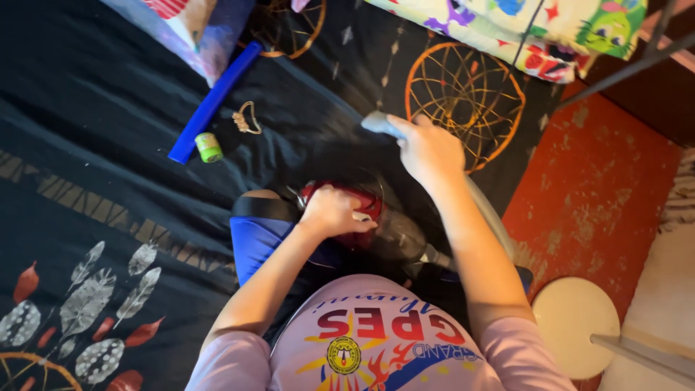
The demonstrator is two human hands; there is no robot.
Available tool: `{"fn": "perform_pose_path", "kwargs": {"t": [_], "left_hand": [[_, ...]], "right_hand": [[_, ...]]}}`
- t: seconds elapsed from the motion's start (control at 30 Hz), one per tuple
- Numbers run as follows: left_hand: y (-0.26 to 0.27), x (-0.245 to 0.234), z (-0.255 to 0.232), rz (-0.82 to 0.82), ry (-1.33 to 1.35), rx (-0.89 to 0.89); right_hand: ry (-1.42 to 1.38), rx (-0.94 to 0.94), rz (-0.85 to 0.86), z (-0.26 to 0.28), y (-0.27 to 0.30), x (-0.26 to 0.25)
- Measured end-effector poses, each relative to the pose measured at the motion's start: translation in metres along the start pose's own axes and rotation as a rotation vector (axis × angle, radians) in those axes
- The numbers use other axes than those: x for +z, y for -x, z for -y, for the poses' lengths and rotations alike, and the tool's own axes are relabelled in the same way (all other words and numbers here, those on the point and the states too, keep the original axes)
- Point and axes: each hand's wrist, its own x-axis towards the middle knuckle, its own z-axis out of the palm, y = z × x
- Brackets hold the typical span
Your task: Vacuuming a bed or mattress with a handheld vacuum cleaner.
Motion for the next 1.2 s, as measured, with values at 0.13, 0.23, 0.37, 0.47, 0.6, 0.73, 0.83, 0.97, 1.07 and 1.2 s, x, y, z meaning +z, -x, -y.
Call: {"fn": "perform_pose_path", "kwargs": {"t": [0.13,0.23,0.37,0.47,0.6,0.73,0.83,0.97,1.07,1.2], "left_hand": [[0.002,-0.005,0.050,-0.470,0.000,0.138],[0.005,-0.037,0.080,-0.468,-0.053,0.047],[0.009,-0.065,0.114,-0.465,-0.064,-0.007],[0.013,-0.070,0.135,-0.424,-0.083,-0.050],[0.012,-0.065,0.142,-0.361,-0.089,-0.014],[0.006,-0.061,0.147,-0.351,-0.029,-0.055],[0.004,-0.058,0.148,-0.341,-0.036,-0.067],[0.005,-0.060,0.144,-0.314,-0.044,-0.104],[0.005,-0.062,0.141,-0.269,-0.075,-0.129],[0.003,-0.064,0.136,-0.278,-0.077,-0.133]], "right_hand": [[-0.020,-0.084,0.003,0.016,-0.057,0.072],[0.017,-0.160,-0.001,0.036,-0.100,0.114],[0.021,-0.182,0.015,0.067,-0.157,0.162],[0.075,-0.222,0.032,0.079,-0.199,0.203],[0.154,-0.191,0.104,0.089,-0.224,0.224],[0.121,-0.226,0.115,0.074,-0.226,0.239],[0.133,-0.208,0.148,0.073,-0.221,0.233],[0.172,-0.215,0.173,0.062,-0.207,0.226],[0.161,-0.235,0.128,0.046,-0.191,0.226],[0.169,-0.274,0.024,0.025,-0.168,0.233]]}}
